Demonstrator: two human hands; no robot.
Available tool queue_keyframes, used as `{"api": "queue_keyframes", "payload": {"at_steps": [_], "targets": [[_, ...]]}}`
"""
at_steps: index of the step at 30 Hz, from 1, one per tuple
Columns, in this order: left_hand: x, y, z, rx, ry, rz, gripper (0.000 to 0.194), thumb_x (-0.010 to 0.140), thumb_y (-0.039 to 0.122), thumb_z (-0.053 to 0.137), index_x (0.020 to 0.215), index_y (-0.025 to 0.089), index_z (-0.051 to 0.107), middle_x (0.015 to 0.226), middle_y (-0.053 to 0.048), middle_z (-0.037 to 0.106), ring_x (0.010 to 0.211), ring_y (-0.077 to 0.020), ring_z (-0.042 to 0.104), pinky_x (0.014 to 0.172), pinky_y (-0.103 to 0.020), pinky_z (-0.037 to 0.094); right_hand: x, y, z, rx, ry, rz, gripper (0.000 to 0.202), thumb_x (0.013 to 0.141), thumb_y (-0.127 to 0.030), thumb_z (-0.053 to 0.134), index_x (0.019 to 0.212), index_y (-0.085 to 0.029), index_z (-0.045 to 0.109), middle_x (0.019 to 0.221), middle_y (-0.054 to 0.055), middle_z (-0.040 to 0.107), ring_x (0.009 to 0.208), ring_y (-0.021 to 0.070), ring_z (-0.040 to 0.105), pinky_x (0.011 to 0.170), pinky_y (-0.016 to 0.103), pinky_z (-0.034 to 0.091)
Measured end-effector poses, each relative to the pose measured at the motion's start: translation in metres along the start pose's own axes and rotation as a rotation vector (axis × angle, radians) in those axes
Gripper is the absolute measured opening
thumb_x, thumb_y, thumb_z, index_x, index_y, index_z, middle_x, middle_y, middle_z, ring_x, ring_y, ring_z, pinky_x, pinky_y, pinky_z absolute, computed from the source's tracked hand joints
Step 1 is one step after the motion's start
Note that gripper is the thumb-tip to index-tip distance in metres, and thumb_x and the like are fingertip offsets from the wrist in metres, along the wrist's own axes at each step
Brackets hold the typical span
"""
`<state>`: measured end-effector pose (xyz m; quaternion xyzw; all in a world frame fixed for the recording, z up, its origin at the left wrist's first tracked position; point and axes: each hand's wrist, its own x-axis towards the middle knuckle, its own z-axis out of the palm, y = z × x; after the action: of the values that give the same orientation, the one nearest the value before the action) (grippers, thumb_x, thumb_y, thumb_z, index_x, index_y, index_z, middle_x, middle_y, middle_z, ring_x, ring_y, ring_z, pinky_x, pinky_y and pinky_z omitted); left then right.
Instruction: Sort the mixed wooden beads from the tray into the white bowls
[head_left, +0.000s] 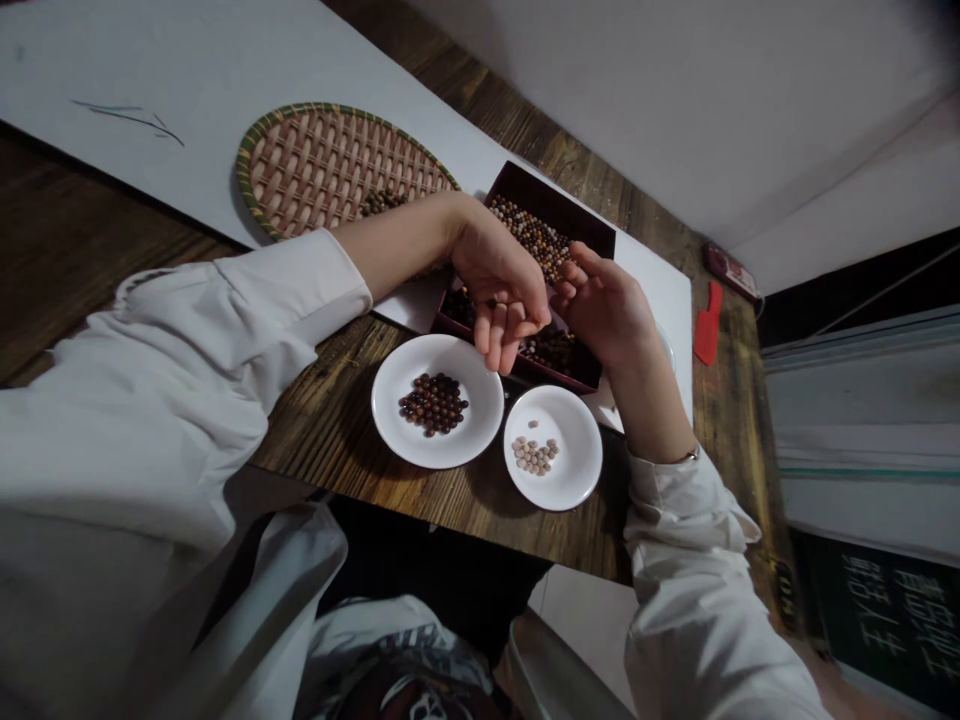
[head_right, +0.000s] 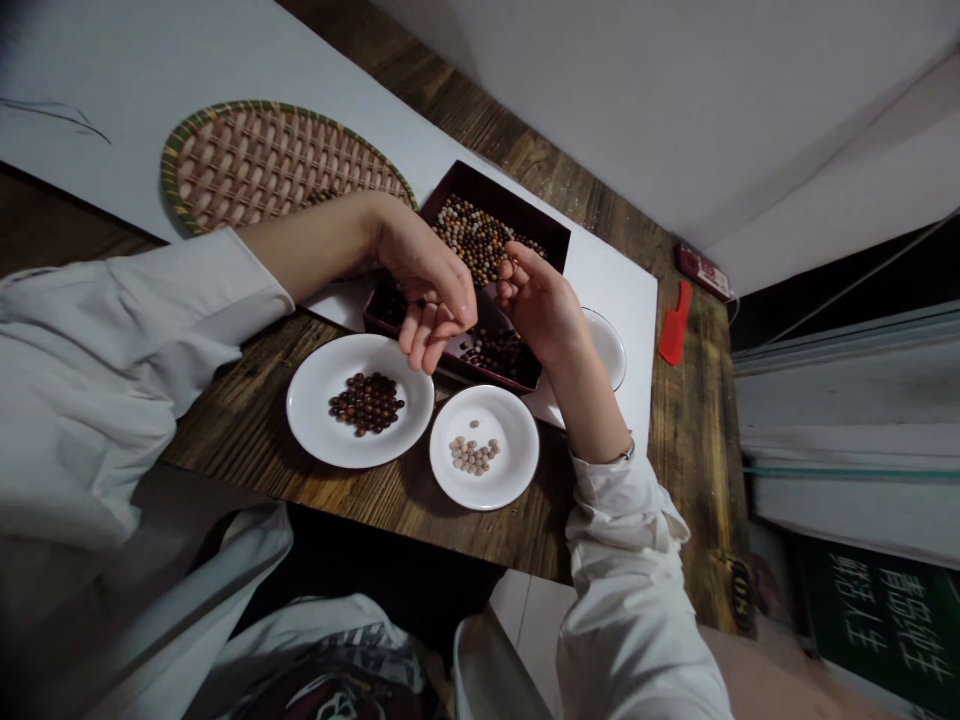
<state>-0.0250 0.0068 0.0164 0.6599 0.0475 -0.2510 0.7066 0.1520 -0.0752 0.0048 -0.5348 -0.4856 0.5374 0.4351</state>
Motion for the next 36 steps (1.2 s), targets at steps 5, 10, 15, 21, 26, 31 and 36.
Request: {"api": "queue_keyframes", "payload": {"at_steps": [5, 10, 15, 21, 26, 31, 36], "targets": [[-0.0028, 0.0019, 0.0031, -0.029, -0.027, -0.004, 0.030, 0.089, 0.040, 0.056, 0.073, 0.014, 0.060, 0.106, -0.010, 0.075, 0.131, -0.0293, 0.053, 0.111, -0.048, 0.039, -0.0002, -0.0006, 0.0009, 0.019, 0.012, 0.015, 0.018, 0.095, -0.043, 0.055, 0.095, -0.026, 0.061, 0.087, -0.003, 0.070, 0.082, 0.0124, 0.066, 0.072, 0.027, 0.054], [-0.0032, 0.0012, 0.0023, 0.083, 0.139, 0.146, 0.020, 0.085, 0.028, 0.059, 0.084, 0.010, 0.067, 0.132, -0.008, 0.065, 0.147, -0.0287, 0.030, 0.118, -0.045, 0.026, -0.0001, -0.0007, 0.0011, 0.054, 0.005, 0.022, 0.015, 0.096, -0.039, 0.053, 0.093, -0.026, 0.061, 0.084, -0.004, 0.068, 0.077, 0.0111, 0.065, 0.071, 0.026, 0.053], [-0.0029, 0.0005, 0.0010, 0.082, 0.131, 0.078, 0.022, 0.079, 0.036, 0.065, 0.080, 0.014, 0.067, 0.131, -0.007, 0.066, 0.147, -0.0291, 0.031, 0.118, -0.042, 0.029, -0.0003, -0.0012, -0.0003, 0.075, -0.027, 0.017, 0.014, 0.093, -0.040, 0.058, 0.091, -0.026, 0.060, 0.081, -0.004, 0.067, 0.076, 0.0116, 0.064, 0.072, 0.027, 0.053], [-0.0089, 0.0041, 0.0042, 0.053, 0.012, 0.026, 0.029, 0.082, 0.040, 0.060, 0.071, 0.014, 0.062, 0.121, -0.006, 0.070, 0.144, -0.0295, 0.035, 0.114, -0.040, 0.034, 0.0002, 0.0005, -0.0004, 0.126, -0.041, 0.009, 0.010, 0.093, -0.036, 0.058, 0.091, -0.026, 0.061, 0.080, -0.005, 0.066, 0.074, 0.0105, 0.064, 0.071, 0.026, 0.053], [-0.0099, 0.0031, 0.0032, 0.136, 0.201, 0.032, 0.022, 0.079, 0.034, 0.059, 0.081, 0.013, 0.066, 0.131, -0.006, 0.064, 0.148, -0.0300, 0.028, 0.116, -0.039, 0.029, -0.0006, -0.0005, 0.0006, 0.167, -0.013, 0.040, 0.008, 0.093, -0.031, 0.056, 0.090, -0.025, 0.062, 0.078, -0.005, 0.066, 0.073, 0.0099, 0.064, 0.072, 0.026, 0.054], [-0.0089, 0.0040, 0.0047, 0.144, 0.202, 0.050, 0.024, 0.082, 0.033, 0.055, 0.083, 0.011, 0.065, 0.131, -0.006, 0.064, 0.147, -0.0307, 0.030, 0.117, -0.042, 0.028, -0.0004, -0.0010, 0.0003, 0.090, -0.027, 0.020, 0.013, 0.092, -0.038, 0.059, 0.091, -0.026, 0.061, 0.082, -0.004, 0.068, 0.079, 0.0122, 0.066, 0.073, 0.028, 0.055], [-0.0093, 0.0073, 0.0095, 0.029, 0.108, -0.054, 0.028, 0.083, 0.036, 0.053, 0.075, 0.011, 0.061, 0.126, -0.010, 0.066, 0.142, -0.0356, 0.037, 0.114, -0.049, 0.032, -0.0001, -0.0002, -0.0005, 0.028, -0.017, 0.018, 0.017, 0.091, -0.043, 0.059, 0.092, -0.026, 0.061, 0.086, -0.002, 0.069, 0.086, 0.0139, 0.067, 0.077, 0.030, 0.055]]}}
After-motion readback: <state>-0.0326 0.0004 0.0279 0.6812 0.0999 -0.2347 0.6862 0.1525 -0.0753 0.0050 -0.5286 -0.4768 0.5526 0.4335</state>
